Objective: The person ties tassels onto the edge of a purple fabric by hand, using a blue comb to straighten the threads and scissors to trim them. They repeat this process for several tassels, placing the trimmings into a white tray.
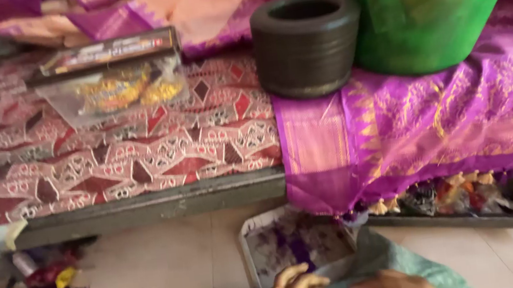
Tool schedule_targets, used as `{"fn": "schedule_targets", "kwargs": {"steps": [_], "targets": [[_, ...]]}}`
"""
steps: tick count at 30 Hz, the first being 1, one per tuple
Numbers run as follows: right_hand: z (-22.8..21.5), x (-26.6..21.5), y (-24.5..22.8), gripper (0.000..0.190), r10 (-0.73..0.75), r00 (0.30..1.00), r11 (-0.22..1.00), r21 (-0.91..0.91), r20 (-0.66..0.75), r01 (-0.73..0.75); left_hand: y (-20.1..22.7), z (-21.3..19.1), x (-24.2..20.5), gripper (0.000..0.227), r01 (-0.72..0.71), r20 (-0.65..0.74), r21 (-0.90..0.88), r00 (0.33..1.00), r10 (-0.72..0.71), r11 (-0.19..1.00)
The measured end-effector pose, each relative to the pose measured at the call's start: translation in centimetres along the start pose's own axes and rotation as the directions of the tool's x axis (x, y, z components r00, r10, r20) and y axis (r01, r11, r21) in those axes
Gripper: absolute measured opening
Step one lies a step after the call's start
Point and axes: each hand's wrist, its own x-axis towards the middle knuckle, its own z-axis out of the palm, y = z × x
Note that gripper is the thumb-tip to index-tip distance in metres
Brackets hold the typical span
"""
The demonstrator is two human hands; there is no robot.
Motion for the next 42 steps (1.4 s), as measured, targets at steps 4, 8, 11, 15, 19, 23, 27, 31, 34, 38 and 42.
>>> {"fn": "schedule_targets", "kwargs": {"steps": [4,8,11,15,19,23,27,31,34,38,42], "targets": [[-3.9,4.8,-17.9,0.018,0.030,0.988,0.966,0.259,-0.154,0.011,4.4,-4.2,5.1,0.022,0.136,0.066,-0.018,0.989,-0.135,0.990],[-5.5,6.9,-22.7,0.010,-0.046,0.954,0.963,0.241,-0.298,0.122,5.7,-6.6,8.3,0.030,0.372,0.151,-0.149,0.924,-0.350,0.916],[-6.8,7.0,-23.0,0.008,-0.054,0.915,0.931,0.311,-0.400,0.191,5.4,-5.8,8.6,0.032,0.546,0.304,-0.294,0.832,-0.464,0.785],[-11.3,6.1,-21.2,0.013,0.273,0.770,0.627,0.714,-0.576,0.312,4.1,-4.5,7.7,0.010,0.642,0.488,-0.339,0.745,-0.454,0.688],[-17.6,3.0,-19.0,0.014,0.182,0.605,0.592,0.577,-0.775,0.563,1.2,-3.1,5.2,0.009,0.598,0.437,-0.295,0.778,-0.451,0.746],[-22.0,-3.9,-10.3,0.027,0.246,0.483,0.552,0.531,-0.841,0.643,-2.2,-0.9,2.2,0.006,0.662,0.509,-0.209,0.702,-0.497,0.720],[-20.1,-1.5,-15.7,0.019,0.058,0.555,0.998,0.059,-0.830,-0.017,-1.8,-1.2,7.0,0.030,0.589,0.248,-0.326,0.808,-0.535,0.739],[-11.9,4.0,-17.7,0.012,0.032,0.818,0.981,-0.138,-0.575,-0.135,0.5,-0.9,12.0,0.037,0.644,0.346,-0.735,0.623,-0.702,0.210],[-7.2,6.6,-16.1,0.012,0.444,0.831,0.888,0.290,-0.335,-0.357,2.0,-0.7,12.0,0.023,0.492,0.404,-0.862,0.519,-0.753,-0.124],[-6.4,7.9,-16.1,0.011,0.444,0.869,0.558,0.826,-0.216,-0.079,5.0,-3.2,13.5,0.017,0.545,0.383,-0.837,0.519,-0.764,-0.049],[-5.5,7.1,-16.2,0.007,0.392,0.892,0.442,0.896,-0.226,0.033,5.8,-4.7,14.1,0.016,0.501,0.386,-0.864,0.614,-0.688,-0.038]]}}
